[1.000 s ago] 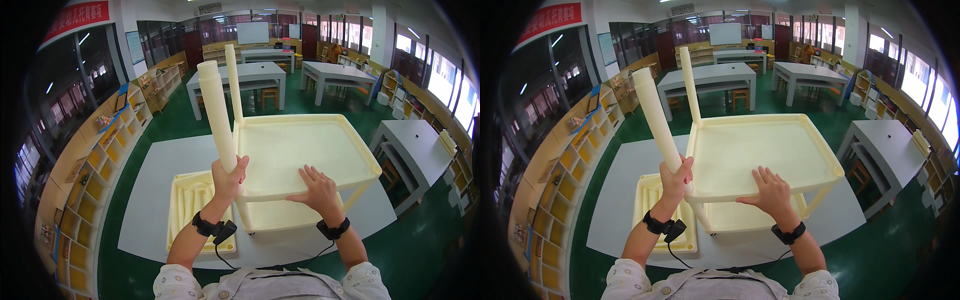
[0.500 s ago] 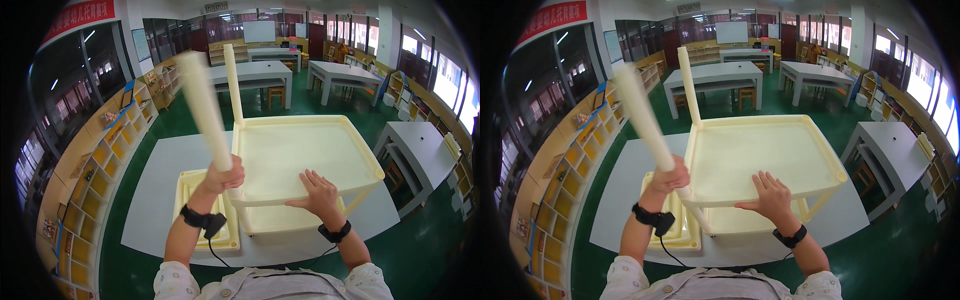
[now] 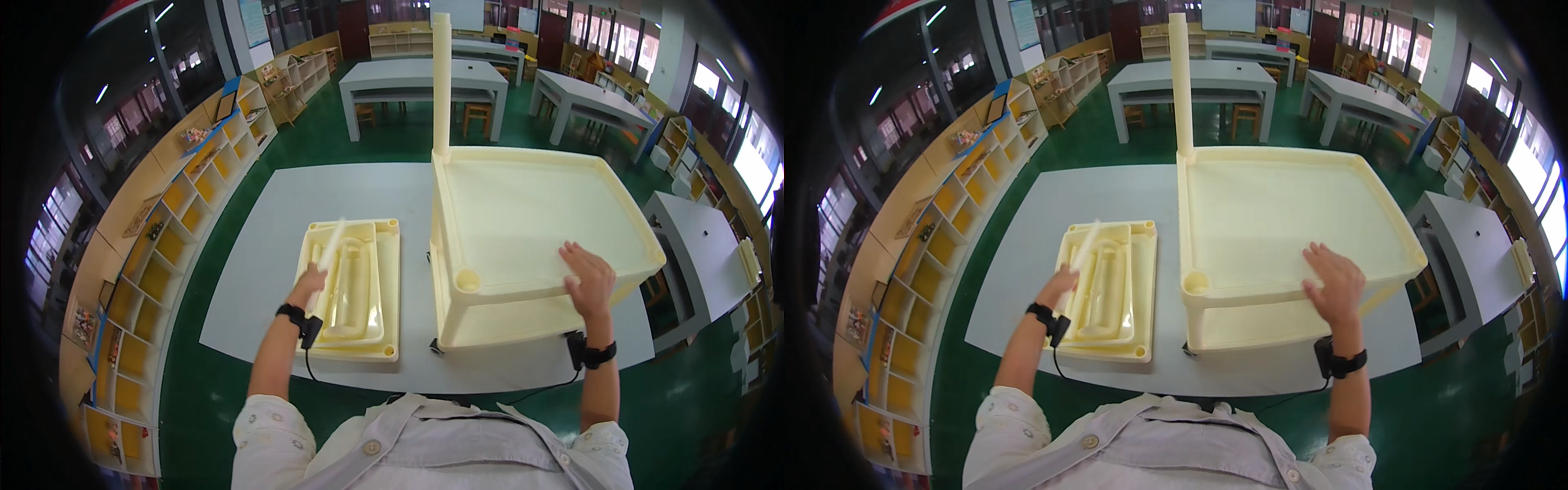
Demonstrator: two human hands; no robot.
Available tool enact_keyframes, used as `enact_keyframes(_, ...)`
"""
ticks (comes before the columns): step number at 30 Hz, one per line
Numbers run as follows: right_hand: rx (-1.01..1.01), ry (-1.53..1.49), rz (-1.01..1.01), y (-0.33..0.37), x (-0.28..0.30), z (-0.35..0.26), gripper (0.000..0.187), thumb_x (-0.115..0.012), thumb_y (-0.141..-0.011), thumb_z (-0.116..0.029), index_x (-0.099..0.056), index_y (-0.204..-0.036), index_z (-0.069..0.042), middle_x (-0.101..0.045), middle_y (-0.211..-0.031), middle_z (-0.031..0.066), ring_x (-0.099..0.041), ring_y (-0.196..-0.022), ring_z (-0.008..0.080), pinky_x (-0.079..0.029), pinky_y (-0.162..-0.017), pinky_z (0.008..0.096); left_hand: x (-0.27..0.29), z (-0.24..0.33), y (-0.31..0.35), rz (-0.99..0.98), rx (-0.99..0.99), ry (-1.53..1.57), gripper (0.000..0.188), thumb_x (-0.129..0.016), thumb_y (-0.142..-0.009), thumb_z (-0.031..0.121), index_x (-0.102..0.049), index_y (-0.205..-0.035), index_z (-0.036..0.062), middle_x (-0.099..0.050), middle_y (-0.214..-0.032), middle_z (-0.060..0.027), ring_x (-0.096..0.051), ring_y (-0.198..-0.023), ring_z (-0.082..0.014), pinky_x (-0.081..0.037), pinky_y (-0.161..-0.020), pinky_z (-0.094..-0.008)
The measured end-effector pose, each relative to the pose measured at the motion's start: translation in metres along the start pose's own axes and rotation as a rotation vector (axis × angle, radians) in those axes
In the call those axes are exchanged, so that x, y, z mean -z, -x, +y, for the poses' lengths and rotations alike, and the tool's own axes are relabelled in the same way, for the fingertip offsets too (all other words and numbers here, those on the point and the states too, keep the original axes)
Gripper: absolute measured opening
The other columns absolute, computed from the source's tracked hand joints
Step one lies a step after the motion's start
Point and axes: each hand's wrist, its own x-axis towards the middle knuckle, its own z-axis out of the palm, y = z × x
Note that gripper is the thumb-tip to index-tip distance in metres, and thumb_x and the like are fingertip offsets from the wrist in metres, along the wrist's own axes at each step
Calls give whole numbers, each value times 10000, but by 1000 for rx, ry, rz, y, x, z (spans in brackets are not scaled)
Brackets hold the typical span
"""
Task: The person picks up a plastic cart, walks across the room, and places it on a table. They then remove the top tray, lift the cart frame, and place the tray back onto the frame. The person repeats this process with a second cart, removing and replacing its tray.
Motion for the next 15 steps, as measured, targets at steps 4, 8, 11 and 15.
enact_keyframes(4,-141,-12,-152,1,16,-26,314,-626,-829,-292,-674,-1048,-72,-647,-1124,125,-563,-1130,294,-409,-955,439,-53,-33,10,-44,265,-190,735,-539,-875,183,-108,-1431,-26,-400,-1344,-311,-432,-1237,-390,-366,-1018,-437)
enact_keyframes(8,-74,-78,-197,3,9,-103,485,-695,-762,-382,-625,-1125,-70,-609,-1186,124,-533,-1152,308,-342,-1005,482,-65,29,32,161,130,-222,714,-567,-884,177,-158,-1445,12,-329,-1406,-282,-308,-1329,-370,-295,-1066,-468)
enact_keyframes(11,-76,10,-74,-3,-9,-145,528,-725,-719,-428,-628,-1099,-74,-621,-1160,96,-551,-1132,267,-352,-991,459,-43,88,25,257,-532,110,680,-621,-866,237,-282,-1415,22,-337,-1419,-237,-315,-1337,-332,-279,-1074,-472)
enact_keyframes(15,-39,-6,110,4,-38,-131,482,-736,-690,-428,-656,-1026,-91,-656,-1101,50,-611,-1042,182,-411,-908,399,-23,277,77,148,-908,555,706,-659,-857,185,-268,-1412,-9,-365,-1428,-176,-338,-1337,-265,-300,-1070,-359)
